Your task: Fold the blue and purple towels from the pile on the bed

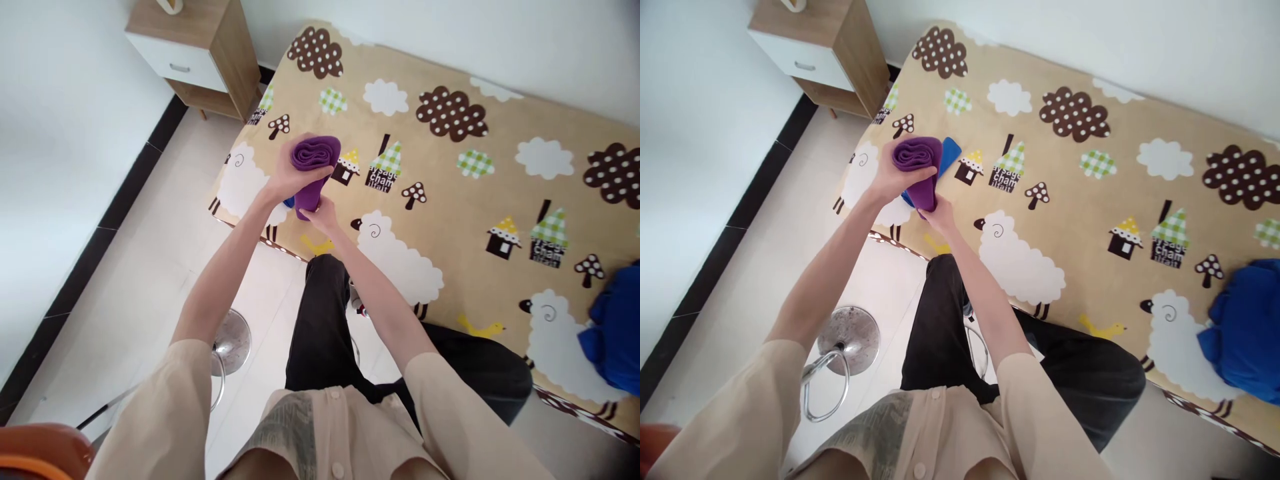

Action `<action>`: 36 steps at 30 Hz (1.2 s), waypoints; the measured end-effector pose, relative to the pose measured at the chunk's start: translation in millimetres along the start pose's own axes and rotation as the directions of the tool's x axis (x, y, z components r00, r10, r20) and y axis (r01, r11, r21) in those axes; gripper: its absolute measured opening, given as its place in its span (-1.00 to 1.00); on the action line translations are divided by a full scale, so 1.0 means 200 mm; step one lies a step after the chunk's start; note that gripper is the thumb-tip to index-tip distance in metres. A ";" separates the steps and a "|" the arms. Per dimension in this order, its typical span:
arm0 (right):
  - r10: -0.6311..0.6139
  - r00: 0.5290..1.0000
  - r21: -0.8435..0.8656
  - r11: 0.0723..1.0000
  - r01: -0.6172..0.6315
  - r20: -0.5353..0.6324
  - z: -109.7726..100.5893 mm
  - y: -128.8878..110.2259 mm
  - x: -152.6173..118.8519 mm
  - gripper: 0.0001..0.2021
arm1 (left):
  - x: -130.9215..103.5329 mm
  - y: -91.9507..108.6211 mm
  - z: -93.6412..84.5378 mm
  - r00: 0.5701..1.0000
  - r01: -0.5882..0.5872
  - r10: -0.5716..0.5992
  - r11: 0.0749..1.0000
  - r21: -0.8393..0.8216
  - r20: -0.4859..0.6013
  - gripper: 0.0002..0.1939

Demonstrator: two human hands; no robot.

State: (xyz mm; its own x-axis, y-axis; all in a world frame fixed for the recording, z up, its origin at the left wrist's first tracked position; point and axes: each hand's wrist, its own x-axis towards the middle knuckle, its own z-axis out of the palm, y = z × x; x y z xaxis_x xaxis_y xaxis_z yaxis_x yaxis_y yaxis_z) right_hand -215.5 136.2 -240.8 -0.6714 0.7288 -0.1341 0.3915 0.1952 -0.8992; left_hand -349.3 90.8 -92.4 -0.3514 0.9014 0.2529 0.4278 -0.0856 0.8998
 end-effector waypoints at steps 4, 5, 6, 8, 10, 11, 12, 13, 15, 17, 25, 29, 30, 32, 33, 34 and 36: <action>0.046 0.999 -0.044 0.998 -0.045 0.015 0.02 0.02 0.05 -0.62 | -0.01 -0.03 -0.01 1.000 -0.002 0.003 0.997 -0.071 0.007 -0.46; 0.055 0.998 -0.050 0.997 -0.054 0.015 0.03 0.03 0.06 -0.61 | 0.00 -0.06 -0.01 1.000 0.012 -0.012 0.997 -0.082 -0.003 -0.45; 0.060 0.998 -0.053 0.997 -0.059 0.012 0.03 0.04 0.07 -0.61 | 0.00 -0.09 0.00 0.999 0.027 -0.028 0.995 -0.093 -0.015 -0.45; 0.066 0.998 -0.047 0.997 -0.066 0.004 0.04 0.06 0.08 -0.61 | 0.02 -0.16 0.01 0.998 0.045 -0.049 0.994 -0.104 -0.037 -0.44; 0.075 0.997 -0.029 0.997 -0.075 -0.001 0.05 0.07 0.08 -0.62 | 0.03 -0.23 0.03 0.997 0.056 -0.061 0.994 -0.095 -0.051 -0.44; 0.079 0.997 -0.020 0.997 -0.079 0.000 0.06 0.07 0.09 -0.62 | 0.04 -0.25 0.03 0.996 0.062 -0.066 0.995 -0.084 -0.056 -0.45; 0.083 0.997 -0.013 0.996 -0.083 0.000 0.06 0.07 0.09 -0.62 | 0.04 -0.26 0.04 0.996 0.069 -0.073 0.995 -0.070 -0.059 -0.45; 0.085 0.996 -0.009 0.996 -0.085 0.000 0.06 0.07 0.09 -0.61 | 0.05 -0.27 0.04 0.995 0.078 -0.081 0.995 -0.055 -0.059 -0.46; 0.084 0.996 -0.005 0.996 -0.084 -0.007 0.05 0.07 0.09 -0.61 | 0.05 -0.27 0.04 0.994 0.090 -0.091 0.995 -0.030 -0.053 -0.47; 0.074 0.997 0.005 0.997 -0.074 -0.015 0.05 0.08 0.09 -0.60 | 0.06 -0.24 0.04 0.995 0.087 -0.088 0.996 -0.020 -0.042 -0.47; 0.045 0.998 0.066 0.997 -0.043 -0.032 0.05 0.09 0.10 -0.63 | 0.05 -0.11 0.03 0.997 0.073 -0.073 0.997 -0.013 -0.010 -0.40; 0.054 0.998 0.057 0.997 -0.052 -0.030 0.05 0.08 0.10 -0.63 | 0.05 -0.09 0.03 0.995 0.097 -0.097 0.995 -0.019 -0.025 -0.41; 0.053 0.998 0.058 0.997 -0.051 -0.028 0.04 0.08 0.10 -0.62 | 0.05 -0.10 0.03 0.994 0.101 -0.102 0.995 -0.027 -0.033 -0.41; 0.051 0.999 0.062 0.997 -0.050 -0.018 0.04 0.07 0.10 -0.63 | 0.06 -0.11 0.03 0.992 0.111 -0.113 0.993 -0.050 -0.052 -0.41; 0.051 0.999 0.063 0.997 -0.050 -0.009 0.04 0.07 0.10 -0.65 | 0.06 -0.12 0.03 0.991 0.116 -0.120 0.991 -0.062 -0.060 -0.40; 0.053 0.999 0.064 0.997 -0.053 -0.001 0.04 0.07 0.10 -0.66 | 0.06 -0.13 0.03 0.990 0.122 -0.127 0.990 -0.072 -0.066 -0.40; 0.059 0.998 0.065 0.996 -0.060 0.013 0.03 0.06 0.09 -0.66 | 0.05 -0.14 0.03 0.989 0.129 -0.134 0.988 -0.081 -0.069 -0.39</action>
State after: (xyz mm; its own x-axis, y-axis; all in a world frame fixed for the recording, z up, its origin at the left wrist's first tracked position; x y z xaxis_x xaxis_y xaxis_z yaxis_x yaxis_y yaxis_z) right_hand -227.2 147.4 -257.2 -0.6554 0.7304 -0.1923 0.3893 0.1085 -0.9147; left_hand -359.6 105.4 -117.3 -0.4620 0.8735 0.1535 0.3102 -0.0030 0.9507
